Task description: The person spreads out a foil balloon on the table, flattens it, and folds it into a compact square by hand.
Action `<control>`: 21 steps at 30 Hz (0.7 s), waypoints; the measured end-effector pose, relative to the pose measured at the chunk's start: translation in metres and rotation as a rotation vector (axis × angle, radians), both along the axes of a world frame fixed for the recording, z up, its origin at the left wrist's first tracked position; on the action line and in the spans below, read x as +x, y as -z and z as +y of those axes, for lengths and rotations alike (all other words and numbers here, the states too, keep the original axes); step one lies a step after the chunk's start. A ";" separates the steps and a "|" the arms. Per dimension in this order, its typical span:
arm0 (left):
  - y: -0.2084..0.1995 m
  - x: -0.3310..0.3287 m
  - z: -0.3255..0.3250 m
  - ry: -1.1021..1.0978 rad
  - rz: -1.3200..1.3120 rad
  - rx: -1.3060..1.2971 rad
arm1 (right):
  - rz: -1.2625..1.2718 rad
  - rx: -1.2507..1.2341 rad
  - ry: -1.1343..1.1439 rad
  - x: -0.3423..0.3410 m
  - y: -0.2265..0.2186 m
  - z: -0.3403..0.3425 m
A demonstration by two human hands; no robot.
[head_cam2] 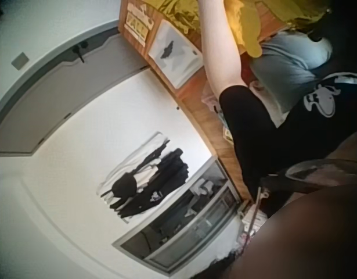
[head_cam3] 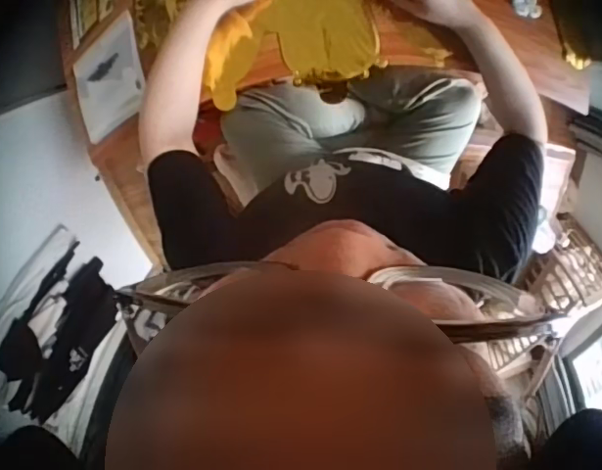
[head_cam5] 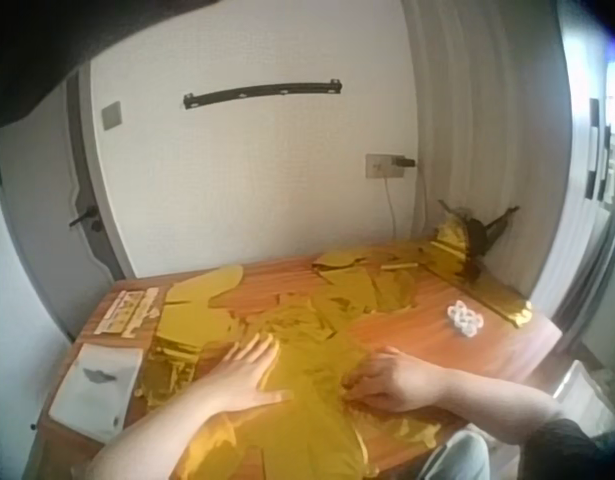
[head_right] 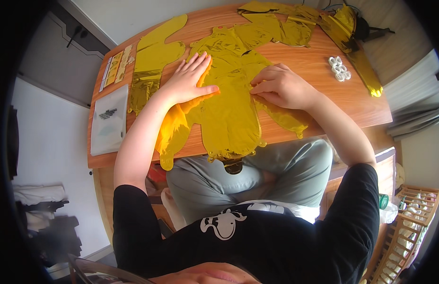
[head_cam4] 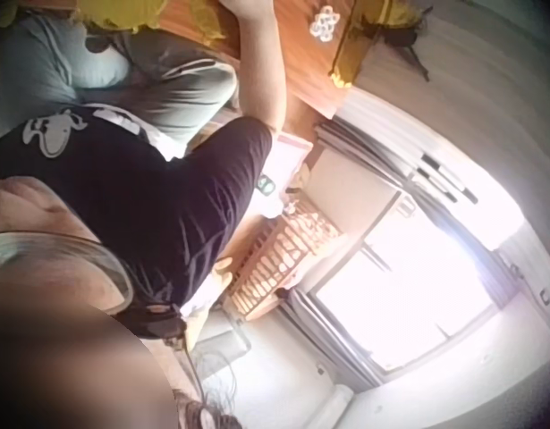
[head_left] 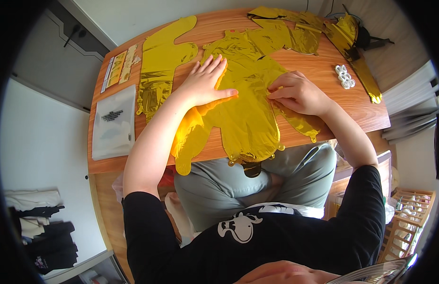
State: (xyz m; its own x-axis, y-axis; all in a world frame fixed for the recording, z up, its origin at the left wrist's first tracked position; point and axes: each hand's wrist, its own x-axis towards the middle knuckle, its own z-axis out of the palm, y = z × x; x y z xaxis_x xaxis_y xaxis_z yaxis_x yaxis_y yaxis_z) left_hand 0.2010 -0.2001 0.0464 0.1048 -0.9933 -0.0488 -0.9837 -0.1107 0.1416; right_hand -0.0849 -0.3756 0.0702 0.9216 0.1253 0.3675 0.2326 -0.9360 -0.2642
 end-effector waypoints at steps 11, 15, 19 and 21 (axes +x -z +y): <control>0.002 0.001 0.001 0.010 -0.016 -0.008 | 0.036 0.111 0.004 0.002 0.004 -0.003; 0.001 0.000 0.001 0.008 -0.005 -0.009 | 0.045 0.060 -0.007 -0.001 0.002 -0.005; 0.001 0.002 0.001 0.009 0.002 -0.009 | 0.060 0.024 -0.009 -0.001 0.001 -0.004; 0.001 0.005 0.000 0.008 0.035 0.016 | 0.060 0.030 -0.013 0.000 0.002 -0.004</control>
State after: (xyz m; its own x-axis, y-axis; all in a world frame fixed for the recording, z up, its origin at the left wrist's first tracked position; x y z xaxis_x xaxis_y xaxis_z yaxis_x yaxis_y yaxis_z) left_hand 0.2058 -0.1997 0.0453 0.0951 -0.9931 -0.0683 -0.9790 -0.1057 0.1743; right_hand -0.0853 -0.3798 0.0678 0.9404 0.1275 0.3154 0.2279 -0.9244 -0.3059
